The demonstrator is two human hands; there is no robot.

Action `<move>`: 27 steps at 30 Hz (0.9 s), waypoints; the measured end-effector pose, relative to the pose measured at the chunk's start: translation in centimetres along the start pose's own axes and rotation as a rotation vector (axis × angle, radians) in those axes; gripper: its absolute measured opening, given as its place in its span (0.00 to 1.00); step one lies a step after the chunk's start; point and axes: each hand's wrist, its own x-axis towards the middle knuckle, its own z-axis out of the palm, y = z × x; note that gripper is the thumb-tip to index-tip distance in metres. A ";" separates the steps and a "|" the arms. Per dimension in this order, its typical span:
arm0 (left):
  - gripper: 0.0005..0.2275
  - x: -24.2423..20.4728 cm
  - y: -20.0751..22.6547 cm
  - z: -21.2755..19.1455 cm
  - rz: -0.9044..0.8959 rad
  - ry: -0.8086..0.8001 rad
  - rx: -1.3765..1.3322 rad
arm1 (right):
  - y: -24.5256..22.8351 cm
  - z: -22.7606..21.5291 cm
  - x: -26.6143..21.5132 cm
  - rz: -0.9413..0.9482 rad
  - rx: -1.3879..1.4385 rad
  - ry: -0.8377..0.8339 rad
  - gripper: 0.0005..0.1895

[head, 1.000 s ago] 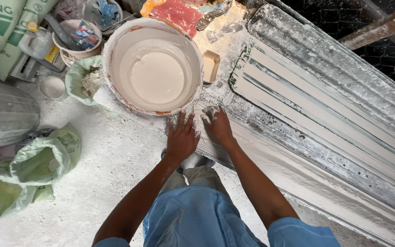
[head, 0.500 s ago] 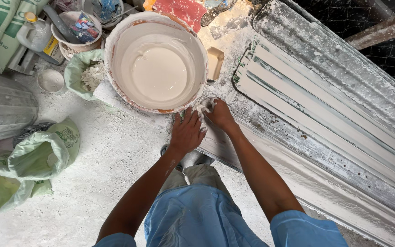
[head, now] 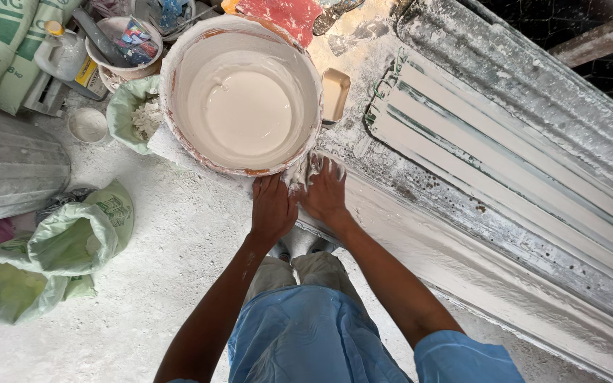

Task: The person retrieves a bundle of white fiberglass strands from a bucket and lays them across a long, grooved metal mold. They then use a small container to pour a white liquid over the strands and spread it evenly with their hands to saturate the material.

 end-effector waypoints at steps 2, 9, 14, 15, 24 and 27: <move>0.19 -0.4 0.2 -0.1 0.021 0.026 -0.039 | -0.5 1.3 0.3 0.018 -0.026 -0.018 0.34; 0.16 0.8 1.8 0.9 0.161 -0.084 0.122 | 4.0 2.7 -2.6 0.129 -0.077 -0.082 0.37; 0.17 1.2 1.5 1.1 0.253 -0.106 0.288 | 11.2 1.6 -9.7 0.121 -0.143 0.018 0.43; 0.17 1.2 1.3 1.0 0.273 -0.075 0.298 | 12.3 1.4 -10.9 0.081 -0.132 0.080 0.42; 0.17 0.9 1.0 0.5 0.231 -0.130 0.202 | 7.3 2.7 -8.4 -0.233 -0.322 0.009 0.27; 0.16 -0.1 0.8 0.1 0.135 -0.238 0.275 | 5.2 2.6 -6.8 -0.187 -0.354 -0.120 0.28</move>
